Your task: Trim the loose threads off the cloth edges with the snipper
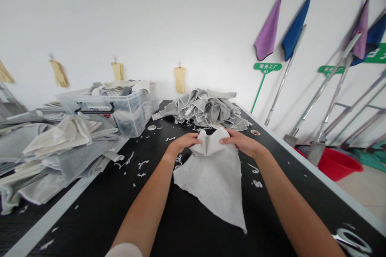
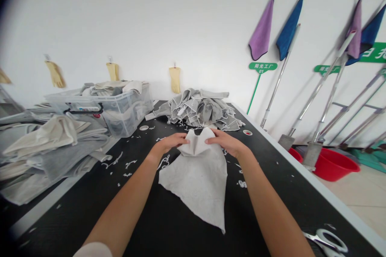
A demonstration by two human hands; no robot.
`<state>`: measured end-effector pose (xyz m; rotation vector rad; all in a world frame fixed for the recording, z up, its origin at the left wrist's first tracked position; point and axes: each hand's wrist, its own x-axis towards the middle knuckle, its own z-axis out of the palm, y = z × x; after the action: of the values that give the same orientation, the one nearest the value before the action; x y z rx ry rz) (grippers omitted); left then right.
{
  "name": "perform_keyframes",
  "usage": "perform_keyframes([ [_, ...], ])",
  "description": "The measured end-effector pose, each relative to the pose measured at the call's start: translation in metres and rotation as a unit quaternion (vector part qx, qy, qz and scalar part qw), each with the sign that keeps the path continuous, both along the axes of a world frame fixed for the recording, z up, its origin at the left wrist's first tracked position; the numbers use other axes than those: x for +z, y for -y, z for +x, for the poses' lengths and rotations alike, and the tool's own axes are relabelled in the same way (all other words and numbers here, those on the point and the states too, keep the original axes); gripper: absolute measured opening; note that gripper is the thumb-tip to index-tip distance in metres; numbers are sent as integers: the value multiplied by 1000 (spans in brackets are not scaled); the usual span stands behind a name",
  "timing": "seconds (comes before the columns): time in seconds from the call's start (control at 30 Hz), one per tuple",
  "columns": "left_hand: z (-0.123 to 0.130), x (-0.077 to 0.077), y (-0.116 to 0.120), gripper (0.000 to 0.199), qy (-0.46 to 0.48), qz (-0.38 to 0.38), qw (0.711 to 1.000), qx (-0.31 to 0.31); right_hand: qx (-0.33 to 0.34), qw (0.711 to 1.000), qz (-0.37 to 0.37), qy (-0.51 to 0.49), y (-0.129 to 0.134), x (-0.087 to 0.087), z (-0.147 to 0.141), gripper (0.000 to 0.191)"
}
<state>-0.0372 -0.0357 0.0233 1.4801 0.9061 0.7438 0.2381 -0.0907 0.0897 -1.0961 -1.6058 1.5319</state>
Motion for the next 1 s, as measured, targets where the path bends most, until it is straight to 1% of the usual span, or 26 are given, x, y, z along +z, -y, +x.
perform_keyframes([
  [0.1,-10,10,1,34,21,36,999,25,1,1000,0,1,-2,2,8,52],
  [0.23,-25,23,3,23,11,71,996,53,-37,999,7,-3,-7,0,24,48],
  [0.3,-33,29,5,23,-3,107,992,62,-51,998,23,2,-8,0,30,44],
  [0.37,-40,37,6,25,-25,156,986,59,-49,998,43,10,-8,3,36,42],
  [0.5,-50,53,9,30,-78,251,964,45,-37,995,87,43,0,16,41,36],
  [0.6,-53,66,13,33,-112,286,951,24,-44,986,127,93,6,23,43,27],
  [0.67,-53,72,19,32,-138,302,943,12,-50,978,159,126,8,24,43,22],
  [0.73,-54,77,28,27,-168,308,937,-1,-42,968,194,155,10,21,45,24],
  [0.8,-56,79,40,21,-198,309,930,-13,-21,958,219,182,16,17,46,27],
  [0.87,-60,77,55,15,-222,321,920,-26,4,951,228,208,26,13,48,30],
  [0.93,-64,71,70,10,-241,340,908,-40,22,944,237,231,41,6,49,29],
  [1.0,-68,61,84,9,-261,353,896,-60,29,932,256,256,61,-2,49,23],
])
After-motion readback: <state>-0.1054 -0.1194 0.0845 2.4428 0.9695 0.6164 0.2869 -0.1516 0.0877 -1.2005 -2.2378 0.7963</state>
